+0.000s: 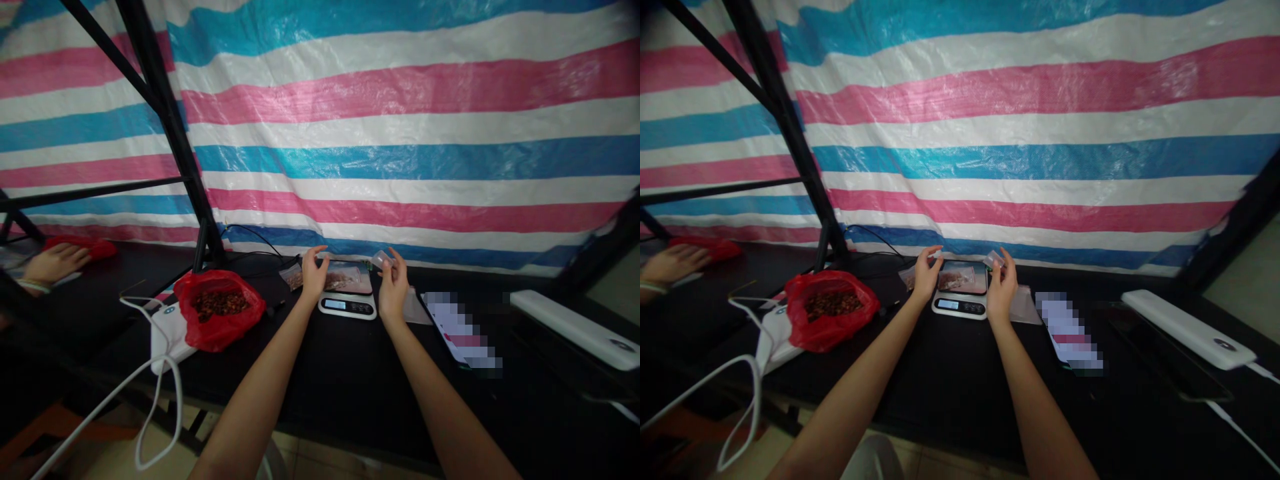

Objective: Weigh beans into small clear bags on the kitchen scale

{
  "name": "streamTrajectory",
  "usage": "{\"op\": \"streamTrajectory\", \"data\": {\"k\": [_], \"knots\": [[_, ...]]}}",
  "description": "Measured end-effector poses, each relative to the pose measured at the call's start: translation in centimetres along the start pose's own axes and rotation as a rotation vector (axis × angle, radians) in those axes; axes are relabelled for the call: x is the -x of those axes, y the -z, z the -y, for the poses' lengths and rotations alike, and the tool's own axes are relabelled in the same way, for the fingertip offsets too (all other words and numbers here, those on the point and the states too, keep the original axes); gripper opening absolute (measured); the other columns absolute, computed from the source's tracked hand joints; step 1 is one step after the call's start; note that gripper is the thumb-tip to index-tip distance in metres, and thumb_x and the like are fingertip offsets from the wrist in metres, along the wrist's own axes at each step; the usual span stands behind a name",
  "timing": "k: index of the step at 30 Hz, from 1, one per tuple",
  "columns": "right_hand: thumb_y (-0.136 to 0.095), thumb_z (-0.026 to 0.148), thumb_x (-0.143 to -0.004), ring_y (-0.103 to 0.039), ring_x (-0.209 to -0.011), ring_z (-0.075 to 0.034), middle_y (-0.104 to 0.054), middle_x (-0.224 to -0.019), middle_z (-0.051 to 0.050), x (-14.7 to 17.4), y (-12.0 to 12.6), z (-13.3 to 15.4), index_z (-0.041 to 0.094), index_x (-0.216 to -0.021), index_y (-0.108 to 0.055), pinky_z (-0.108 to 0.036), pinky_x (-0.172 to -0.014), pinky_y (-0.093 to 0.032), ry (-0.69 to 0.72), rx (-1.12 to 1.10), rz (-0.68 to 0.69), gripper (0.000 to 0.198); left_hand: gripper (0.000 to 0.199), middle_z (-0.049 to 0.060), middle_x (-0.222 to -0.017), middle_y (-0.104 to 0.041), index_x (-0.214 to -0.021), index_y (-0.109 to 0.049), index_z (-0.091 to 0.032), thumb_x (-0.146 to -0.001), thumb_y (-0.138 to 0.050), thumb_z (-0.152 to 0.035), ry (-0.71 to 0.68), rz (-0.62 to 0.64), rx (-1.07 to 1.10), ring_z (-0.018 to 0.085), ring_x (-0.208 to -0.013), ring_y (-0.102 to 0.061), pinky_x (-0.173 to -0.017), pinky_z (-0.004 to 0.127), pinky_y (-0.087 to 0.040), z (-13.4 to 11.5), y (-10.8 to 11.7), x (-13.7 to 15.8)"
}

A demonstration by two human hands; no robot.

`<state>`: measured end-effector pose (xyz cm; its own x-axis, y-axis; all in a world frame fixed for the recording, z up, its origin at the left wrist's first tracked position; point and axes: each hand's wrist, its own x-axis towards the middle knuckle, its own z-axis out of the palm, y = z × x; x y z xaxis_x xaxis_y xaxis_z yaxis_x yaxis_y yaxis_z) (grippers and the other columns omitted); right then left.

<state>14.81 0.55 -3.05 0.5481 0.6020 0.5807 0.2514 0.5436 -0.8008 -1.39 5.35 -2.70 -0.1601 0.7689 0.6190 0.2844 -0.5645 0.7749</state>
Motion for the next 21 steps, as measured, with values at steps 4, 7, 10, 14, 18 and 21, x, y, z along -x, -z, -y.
{"op": "streamTrajectory", "data": {"k": [4,7,10,14,18,21], "knots": [[-0.046,0.046,-0.080,-0.056,-0.094,-0.019,-0.057,-0.115,-0.009,-0.3,0.0,-0.5,0.020,-0.112,-0.057,-0.031,-0.072,-0.049,-0.078,-0.076,-0.042,0.042,0.035,0.007,-0.110,-0.056,-0.110,-0.047,-0.019,-0.076,-0.057,-0.022,-0.020,0.006,0.036,0.018,-0.105,-0.051,-0.089,0.032,-0.040,-1.0,-0.2,0.3],[-0.048,0.047,-0.078,-0.058,-0.092,-0.019,-0.057,-0.113,-0.009,-0.6,0.0,-0.9,0.018,-0.110,-0.058,-0.031,-0.073,-0.049,-0.182,-0.188,-0.101,0.044,0.053,0.009,-0.116,-0.052,-0.120,-0.035,-0.020,-0.074,-0.060,-0.023,-0.009,-0.025,0.069,0.017,-0.106,-0.050,-0.087,0.031,-0.041,-1.5,-0.3,0.4],[-0.053,0.047,-0.074,-0.060,-0.087,-0.018,-0.058,-0.110,-0.010,-0.9,0.0,-1.2,0.016,-0.108,-0.058,-0.031,-0.074,-0.047,-0.262,-0.270,-0.153,0.047,0.052,0.010,-0.115,-0.052,-0.119,-0.034,-0.020,-0.074,-0.060,-0.024,-0.007,-0.029,0.074,0.017,-0.105,-0.050,-0.086,0.031,-0.041,-1.6,-0.3,0.4],[-0.057,0.047,-0.069,-0.060,-0.088,-0.017,-0.059,-0.108,-0.007,-1.1,0.1,-1.4,0.018,-0.104,-0.058,-0.030,-0.075,-0.046,-0.302,-0.314,-0.154,0.045,0.048,0.009,-0.113,-0.054,-0.117,-0.035,-0.020,-0.076,-0.059,-0.026,-0.026,-0.029,0.075,0.017,-0.103,-0.051,-0.084,0.031,-0.042,-1.3,-0.4,0.5],[-0.061,0.046,-0.066,-0.059,-0.089,-0.016,-0.061,-0.104,-0.004,-1.0,-0.2,-1.6,0.019,-0.099,-0.059,-0.030,-0.077,-0.046,-0.314,-0.333,-0.127,0.042,0.041,0.008,-0.110,-0.055,-0.116,-0.037,-0.020,-0.079,-0.054,-0.027,-0.056,-0.018,0.042,0.018,-0.101,-0.052,-0.082,0.032,-0.043,-0.7,-1.1,0.8],[-0.068,0.042,-0.059,-0.058,-0.090,-0.016,-0.061,-0.101,-0.004,-0.9,-0.4,-1.7,0.018,-0.093,-0.058,-0.033,-0.081,-0.045,-0.303,-0.351,-0.110,0.043,0.040,0.009,-0.109,-0.054,-0.118,-0.037,-0.019,-0.081,-0.052,-0.025,-0.124,0.037,-0.021,0.018,-0.101,-0.052,-0.086,0.035,-0.043,-1.4,-1.6,1.3]]}}
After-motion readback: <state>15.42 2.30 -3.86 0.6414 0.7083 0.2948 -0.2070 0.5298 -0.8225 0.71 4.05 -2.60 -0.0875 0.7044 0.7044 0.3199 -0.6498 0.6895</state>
